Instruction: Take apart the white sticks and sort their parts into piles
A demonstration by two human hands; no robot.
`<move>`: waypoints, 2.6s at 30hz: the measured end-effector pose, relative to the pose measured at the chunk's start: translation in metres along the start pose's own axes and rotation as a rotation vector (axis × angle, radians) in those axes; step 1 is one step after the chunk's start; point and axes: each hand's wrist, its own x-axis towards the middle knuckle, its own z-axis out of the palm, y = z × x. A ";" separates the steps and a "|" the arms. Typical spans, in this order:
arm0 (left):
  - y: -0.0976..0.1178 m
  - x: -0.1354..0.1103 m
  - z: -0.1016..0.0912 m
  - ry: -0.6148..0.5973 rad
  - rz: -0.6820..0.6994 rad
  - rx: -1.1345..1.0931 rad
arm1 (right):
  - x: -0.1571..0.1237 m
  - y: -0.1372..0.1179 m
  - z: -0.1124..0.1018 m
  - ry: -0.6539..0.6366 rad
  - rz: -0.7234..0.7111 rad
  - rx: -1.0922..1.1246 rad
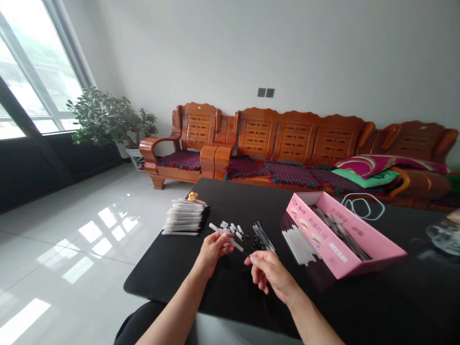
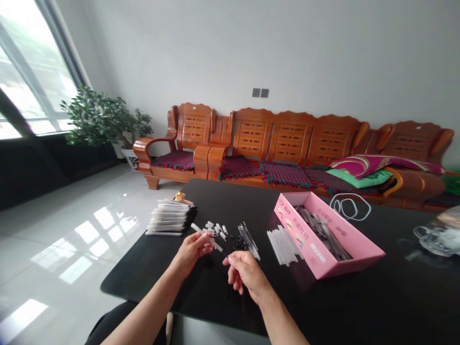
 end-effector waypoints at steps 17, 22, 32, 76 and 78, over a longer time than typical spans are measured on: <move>0.002 -0.004 0.003 0.010 0.012 0.046 | 0.033 0.008 -0.037 0.685 -0.148 -1.334; -0.002 -0.009 0.011 -0.093 0.011 0.087 | 0.029 0.000 -0.026 0.701 -0.251 -1.125; 0.002 -0.018 0.023 -0.198 0.021 0.025 | 0.006 0.005 0.011 -0.039 -0.089 0.153; 0.025 -0.001 0.007 0.114 0.157 -0.238 | -0.018 -0.010 0.035 0.341 -0.577 -0.929; 0.034 0.005 -0.004 0.250 0.238 -0.265 | -0.023 -0.005 0.039 0.355 -0.593 -1.097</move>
